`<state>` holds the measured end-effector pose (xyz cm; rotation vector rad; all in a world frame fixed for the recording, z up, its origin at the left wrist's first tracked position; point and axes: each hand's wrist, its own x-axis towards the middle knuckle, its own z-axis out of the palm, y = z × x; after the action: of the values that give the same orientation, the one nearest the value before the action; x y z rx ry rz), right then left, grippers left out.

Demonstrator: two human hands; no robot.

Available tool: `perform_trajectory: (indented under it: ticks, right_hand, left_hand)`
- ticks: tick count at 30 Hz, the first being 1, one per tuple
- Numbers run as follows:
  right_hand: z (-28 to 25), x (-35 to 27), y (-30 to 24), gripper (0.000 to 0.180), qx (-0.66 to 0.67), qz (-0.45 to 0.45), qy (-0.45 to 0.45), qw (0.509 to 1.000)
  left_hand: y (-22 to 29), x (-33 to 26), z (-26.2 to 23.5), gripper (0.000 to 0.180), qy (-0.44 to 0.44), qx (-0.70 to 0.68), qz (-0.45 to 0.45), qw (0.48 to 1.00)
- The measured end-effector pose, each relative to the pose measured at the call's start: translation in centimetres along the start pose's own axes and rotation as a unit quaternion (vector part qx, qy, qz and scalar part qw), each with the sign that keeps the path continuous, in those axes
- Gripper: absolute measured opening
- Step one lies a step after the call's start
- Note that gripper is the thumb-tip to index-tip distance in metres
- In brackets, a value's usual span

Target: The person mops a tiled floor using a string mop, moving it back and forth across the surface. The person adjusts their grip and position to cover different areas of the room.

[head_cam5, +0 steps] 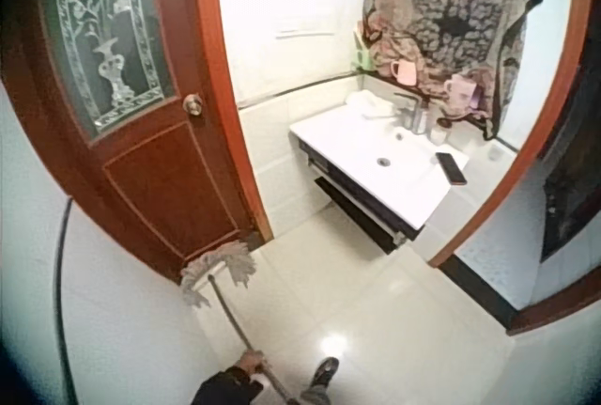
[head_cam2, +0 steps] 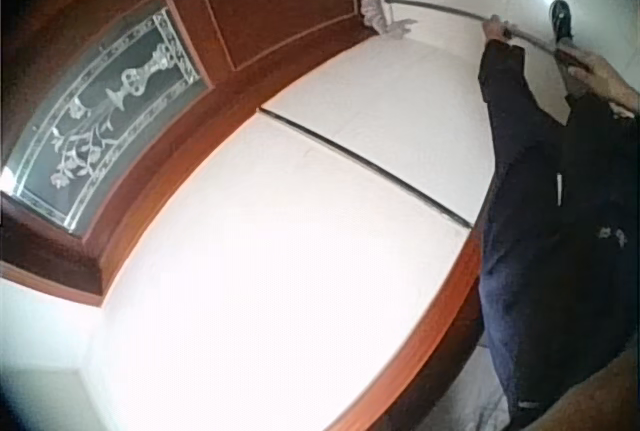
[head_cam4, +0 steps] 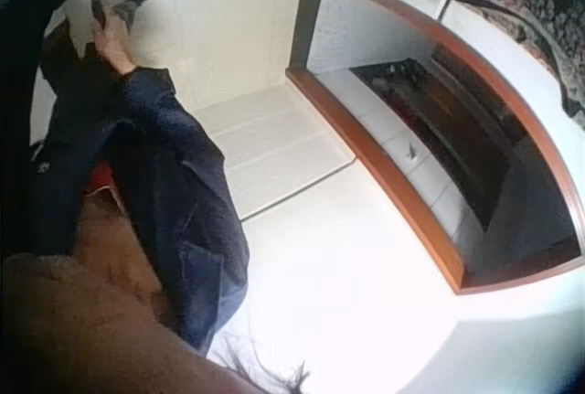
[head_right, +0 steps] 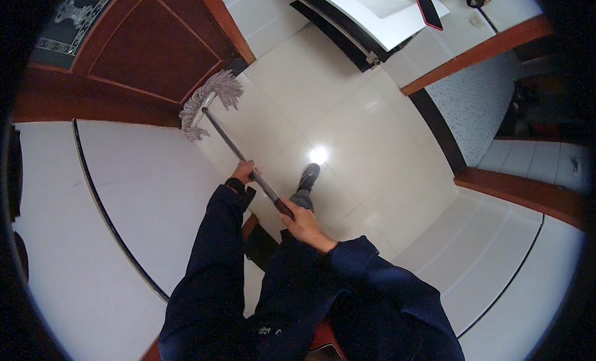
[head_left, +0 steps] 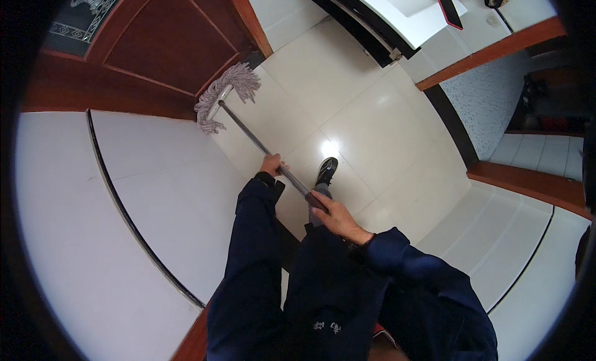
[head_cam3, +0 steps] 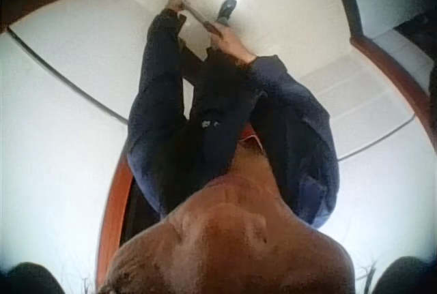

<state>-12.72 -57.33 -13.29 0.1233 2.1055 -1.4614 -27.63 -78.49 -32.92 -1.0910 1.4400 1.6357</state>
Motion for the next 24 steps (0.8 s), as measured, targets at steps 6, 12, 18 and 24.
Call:
perform_trajectory:
  ticks: [6, 12, 18, 24]
  right_hand:
    - [-1.7, -4.4, 0.1, 0.046, 0.063, 0.048, -0.041, 0.996]
    - [-6.1, -19.2, 0.9, 0.05, 0.161, 0.21, -0.094, 0.96]
    - [-6.2, -35.0, 9.3, 0.05, 0.005, -0.035, -0.046, 0.998]
    - [-6.9, -45.9, 8.2, 0.052, 0.226, 0.093, 0.028, 0.969]
  left_hand:
    - [-3.8, -1.8, 1.8, 0.021, -0.103, 0.065, 0.069, 0.99]
    - [-14.6, -8.1, 6.8, 0.033, -0.196, 0.554, 0.59, 0.553]
    - [-26.3, -18.7, 13.4, 0.038, -0.283, 0.557, 0.495, 0.604]
    - [-33.3, -24.6, 18.5, 0.027, -0.414, 0.087, -0.225, 0.878]
